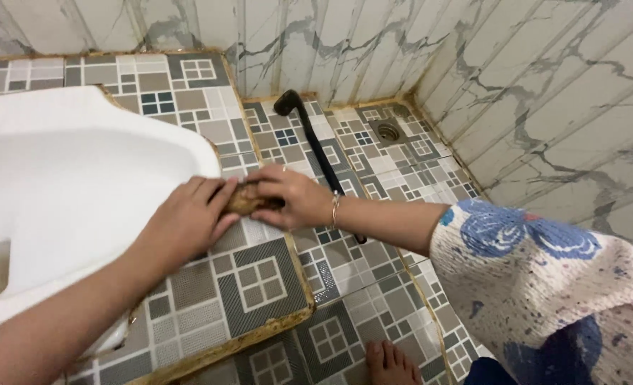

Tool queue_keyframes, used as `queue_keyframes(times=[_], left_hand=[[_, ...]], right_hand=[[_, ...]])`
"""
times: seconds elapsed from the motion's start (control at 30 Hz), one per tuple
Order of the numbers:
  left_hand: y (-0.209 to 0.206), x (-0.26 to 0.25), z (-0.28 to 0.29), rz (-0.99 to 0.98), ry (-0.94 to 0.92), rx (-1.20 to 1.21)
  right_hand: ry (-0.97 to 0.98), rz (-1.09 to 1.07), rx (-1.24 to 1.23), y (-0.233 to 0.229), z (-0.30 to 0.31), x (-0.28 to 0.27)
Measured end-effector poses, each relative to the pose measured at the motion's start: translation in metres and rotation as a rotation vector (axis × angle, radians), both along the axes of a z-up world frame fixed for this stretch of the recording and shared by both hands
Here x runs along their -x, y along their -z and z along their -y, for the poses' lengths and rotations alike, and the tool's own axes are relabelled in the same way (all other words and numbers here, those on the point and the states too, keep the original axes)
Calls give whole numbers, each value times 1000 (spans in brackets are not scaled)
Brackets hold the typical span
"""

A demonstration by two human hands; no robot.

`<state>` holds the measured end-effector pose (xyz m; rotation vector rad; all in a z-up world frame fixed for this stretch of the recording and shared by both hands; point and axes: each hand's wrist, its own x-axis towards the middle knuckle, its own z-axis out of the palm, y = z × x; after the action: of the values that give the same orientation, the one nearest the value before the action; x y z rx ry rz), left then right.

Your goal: Scrub the tiles and grout around a squat toilet using a brush.

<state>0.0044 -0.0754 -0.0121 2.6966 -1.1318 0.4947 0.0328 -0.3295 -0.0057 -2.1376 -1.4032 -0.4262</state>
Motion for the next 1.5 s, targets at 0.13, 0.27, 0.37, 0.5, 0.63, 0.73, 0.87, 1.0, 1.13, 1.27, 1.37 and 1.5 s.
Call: queue_keyframes(times=[0.13,0.27,0.37,0.5,0.63,0.73,0.87,1.0,1.13,1.27,1.37,1.5], left_hand=[[-7,42,3,-151,-8,-113],[-29,41,3,-327,34,-44],[-45,1,5,-483,-115,-160],[-14,-88,2,-67,-95,-297],[14,-113,11,-66,-223,-291],[22,-105,9,101,-186,-116],[4,-77,9,90,-103,-131],[1,-79,4,-24,-128,-171],[-9,-81,11,-66,-153,72],[-20,-54,12,-62,-104,-36],[-8,-38,10,21,-21,-42],[-5,-60,8,-70,-125,-6]], right_hand=[[-65,-135,123,-4,7,31],[-226,-48,168,-4,9,20],[-158,-21,181,-2,-1,-24],[93,-98,171,-16,-13,-67],[219,-61,81,8,-16,-86],[301,-74,7,12,-18,-75],[238,-37,18,13,-3,-63],[121,-88,64,6,-1,-88],[203,-222,85,7,-11,-96],[193,-142,58,-3,-3,-59],[105,-98,41,-3,4,-46],[68,-100,43,7,-4,-79]])
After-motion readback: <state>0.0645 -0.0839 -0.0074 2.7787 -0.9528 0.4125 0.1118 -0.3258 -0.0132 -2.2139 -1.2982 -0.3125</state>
